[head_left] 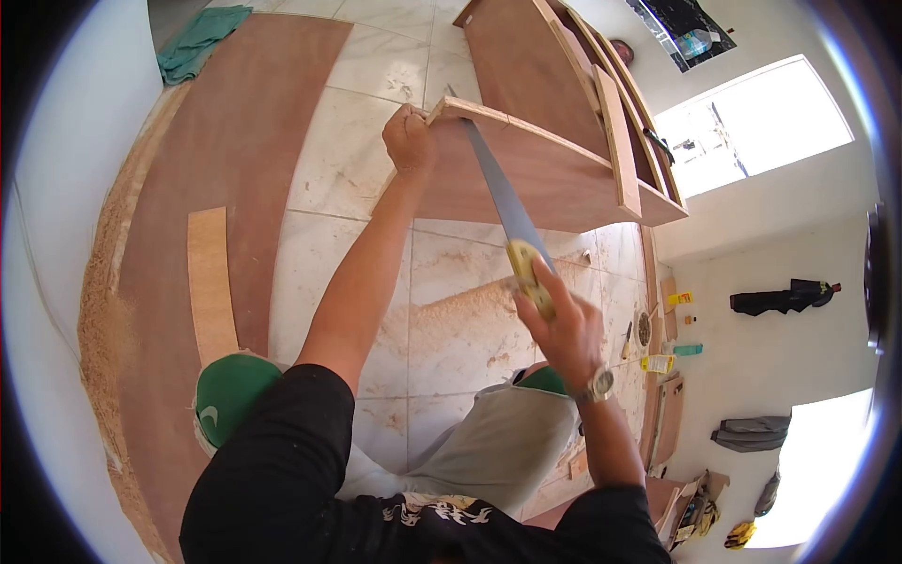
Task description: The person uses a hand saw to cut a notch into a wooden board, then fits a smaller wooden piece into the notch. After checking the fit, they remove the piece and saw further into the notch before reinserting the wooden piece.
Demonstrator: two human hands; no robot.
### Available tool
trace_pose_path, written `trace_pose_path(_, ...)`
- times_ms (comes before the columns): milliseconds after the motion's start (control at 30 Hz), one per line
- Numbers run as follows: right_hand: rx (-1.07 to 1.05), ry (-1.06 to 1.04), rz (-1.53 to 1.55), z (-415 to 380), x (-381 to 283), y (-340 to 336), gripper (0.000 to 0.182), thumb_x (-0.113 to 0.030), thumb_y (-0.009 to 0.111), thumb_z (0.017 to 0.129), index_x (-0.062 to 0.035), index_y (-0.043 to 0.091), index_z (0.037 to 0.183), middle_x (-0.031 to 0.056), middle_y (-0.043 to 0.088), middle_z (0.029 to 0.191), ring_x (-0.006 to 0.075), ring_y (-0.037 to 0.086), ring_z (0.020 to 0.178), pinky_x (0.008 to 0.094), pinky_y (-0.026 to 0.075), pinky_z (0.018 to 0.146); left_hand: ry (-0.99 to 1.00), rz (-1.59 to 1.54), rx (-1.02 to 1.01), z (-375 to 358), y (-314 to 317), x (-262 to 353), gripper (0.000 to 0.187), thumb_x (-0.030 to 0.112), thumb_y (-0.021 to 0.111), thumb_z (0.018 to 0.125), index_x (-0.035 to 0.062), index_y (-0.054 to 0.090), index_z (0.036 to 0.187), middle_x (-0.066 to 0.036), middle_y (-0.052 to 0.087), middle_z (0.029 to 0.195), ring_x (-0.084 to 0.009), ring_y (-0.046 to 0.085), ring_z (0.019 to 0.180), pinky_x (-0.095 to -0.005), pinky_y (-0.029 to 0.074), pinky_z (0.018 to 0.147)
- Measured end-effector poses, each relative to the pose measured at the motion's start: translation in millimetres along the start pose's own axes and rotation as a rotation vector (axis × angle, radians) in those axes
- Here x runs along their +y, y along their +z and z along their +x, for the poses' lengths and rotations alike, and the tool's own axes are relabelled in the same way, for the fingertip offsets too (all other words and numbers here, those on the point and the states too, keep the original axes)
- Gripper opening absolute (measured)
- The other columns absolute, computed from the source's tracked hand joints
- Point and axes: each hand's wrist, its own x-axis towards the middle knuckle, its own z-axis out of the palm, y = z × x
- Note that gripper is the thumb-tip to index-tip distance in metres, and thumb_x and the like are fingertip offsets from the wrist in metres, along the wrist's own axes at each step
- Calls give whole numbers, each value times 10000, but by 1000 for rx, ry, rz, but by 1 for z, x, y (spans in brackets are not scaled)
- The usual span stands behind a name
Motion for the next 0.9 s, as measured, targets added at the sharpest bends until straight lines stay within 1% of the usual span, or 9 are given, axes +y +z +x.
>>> trace_pose_path(33,9,3,-20,-17,2,-6,515,-370,754,900,-137,644,1347,112,772,822,278,735,615,395,573,564,-5,-4,35,1,4,4,177,84,422,781,3,464,629,-16,377,571,-121,364,572,-348,308,528)
trace_pose_path(133,15,74,62,23,-5,12,486,-394,735,900,-156,660,1317,136,751,769,310,726,612,427,574,575,42,-25,60,-3,5,4,183,85,420,773,-1,481,623,-23,403,563,-123,373,568,-351,327,527)
trace_pose_path(267,29,2,24,159,-33,55,491,-477,671,932,-204,647,1340,208,718,756,437,688,660,524,559,611,17,-37,-60,2,-2,-15,231,128,430,788,-29,543,662,-102,502,562,-201,463,554,-374,428,563)
trace_pose_path(367,25,49,-20,119,-25,43,460,-443,693,921,-182,662,1298,148,723,715,348,708,611,471,561,580,36,-28,-37,3,1,-9,218,119,430,785,-28,533,661,-95,474,551,-201,442,548,-379,408,552)
trace_pose_path(500,116,-19,50,-14,3,6,501,-371,781,878,-175,662,1323,108,761,777,285,725,600,409,555,538,21,-3,6,1,7,-5,198,98,417,776,-11,503,634,-54,447,561,-166,395,551,-375,383,538)
trace_pose_path(633,-26,78,71,69,15,31,473,-479,734,897,-233,677,1297,107,749,748,293,715,586,413,549,530,68,-21,22,-1,5,0,189,91,403,780,12,466,619,-19,436,589,-140,373,568,-357,367,528)
trace_pose_path(700,109,-141,-35,140,9,53,448,-384,766,884,-224,690,1296,128,711,682,309,708,603,421,565,583,81,-77,-8,0,8,-1,184,86,401,783,29,446,614,-9,425,600,-133,369,579,-353,361,526)
trace_pose_path(800,65,-47,3,136,-3,49,458,-400,758,884,-229,687,1303,130,694,665,328,685,587,447,555,585,44,-158,-60,9,10,-20,206,141,445,776,-4,483,634,-63,438,558,-189,404,557,-391,379,546)
trace_pose_path(900,94,-26,40,47,19,23,441,-390,778,867,-224,707,1268,102,751,751,277,712,582,404,570,582,44,-42,-37,5,2,-13,182,121,428,757,-6,458,630,-55,419,570,-180,389,568,-369,361,543)
